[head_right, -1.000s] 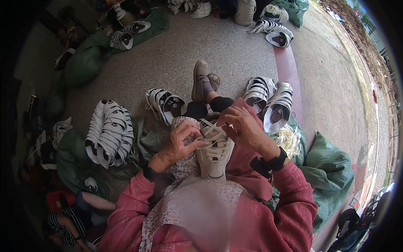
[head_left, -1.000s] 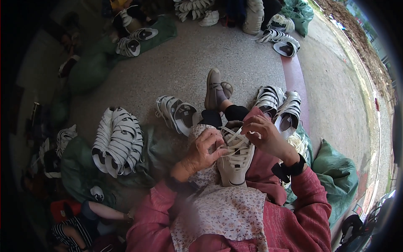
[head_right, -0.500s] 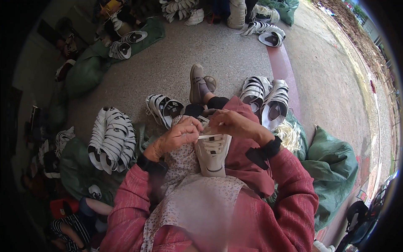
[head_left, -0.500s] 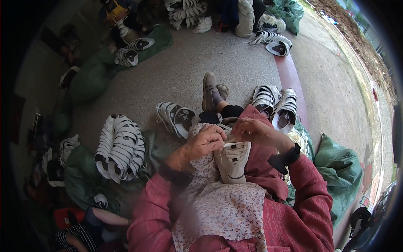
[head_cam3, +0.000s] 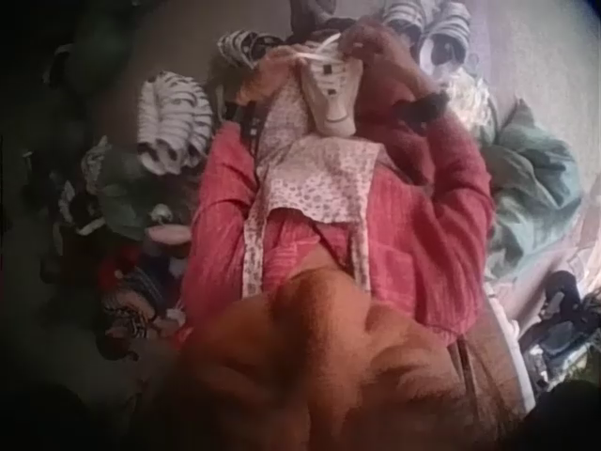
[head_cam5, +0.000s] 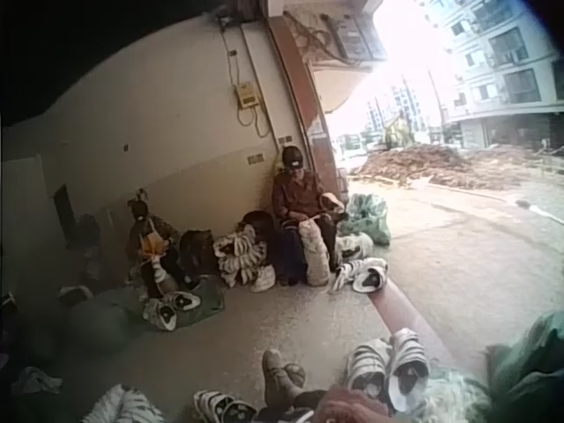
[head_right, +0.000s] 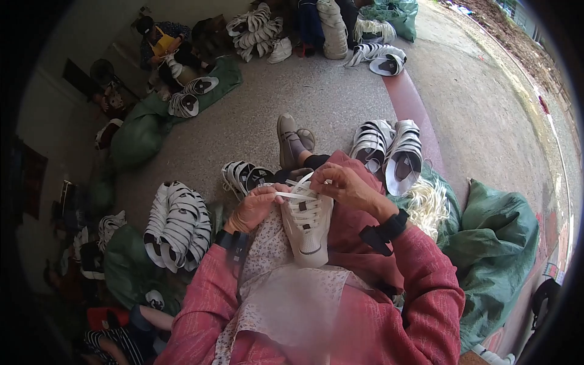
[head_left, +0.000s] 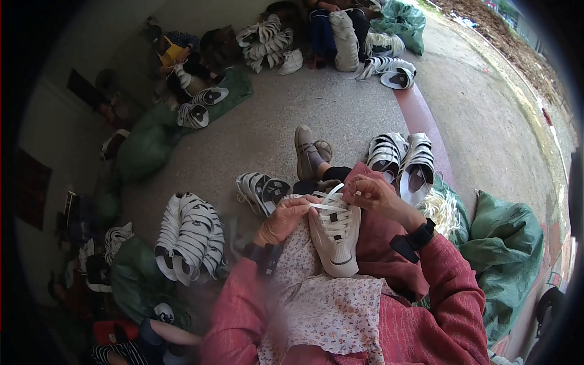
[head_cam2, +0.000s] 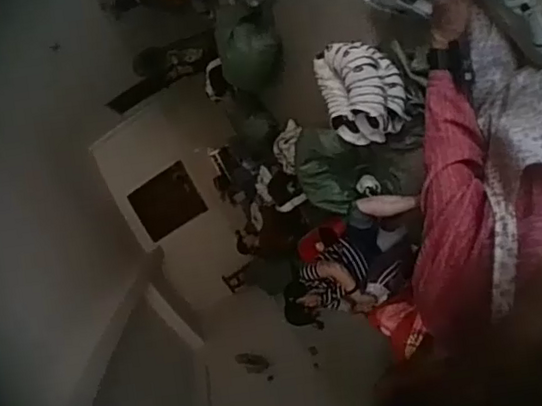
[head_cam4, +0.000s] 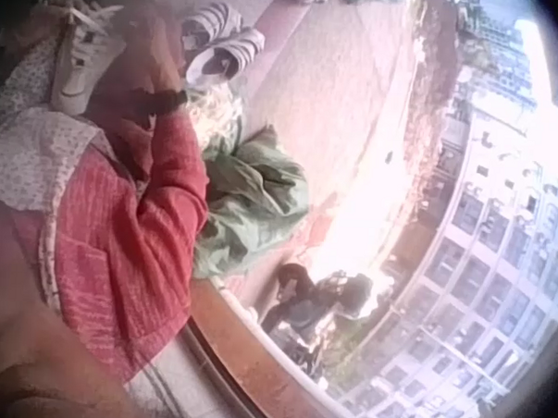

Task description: Lacing a white sneaker while sitting in a workshop.

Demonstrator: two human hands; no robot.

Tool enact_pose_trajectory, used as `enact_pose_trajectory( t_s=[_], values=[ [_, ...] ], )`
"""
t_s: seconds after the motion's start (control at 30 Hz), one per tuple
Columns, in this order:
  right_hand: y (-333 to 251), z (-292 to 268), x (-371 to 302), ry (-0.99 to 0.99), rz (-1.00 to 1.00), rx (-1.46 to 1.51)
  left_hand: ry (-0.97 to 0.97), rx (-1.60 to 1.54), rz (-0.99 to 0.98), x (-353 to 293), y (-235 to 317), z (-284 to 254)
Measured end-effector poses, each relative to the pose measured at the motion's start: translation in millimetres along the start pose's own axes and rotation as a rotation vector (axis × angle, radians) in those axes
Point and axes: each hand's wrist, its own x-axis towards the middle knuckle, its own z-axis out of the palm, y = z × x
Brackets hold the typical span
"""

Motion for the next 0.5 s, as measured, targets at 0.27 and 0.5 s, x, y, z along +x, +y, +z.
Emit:
enact_pose_trajectory(
  t_s=[0.27, 0.5],
  values=[
    [-3.7, 15.1, 3.0, -0.123, -0.188, -0.494, 0.015, 0.013, -0.121, -6.2, 9.5, 8.7],
    [2.3, 8.6, 17.3, -0.225, 0.005, -0.035, -0.059, 0.324, -0.140, -0.4, 32.3, 22.4]
  ],
)
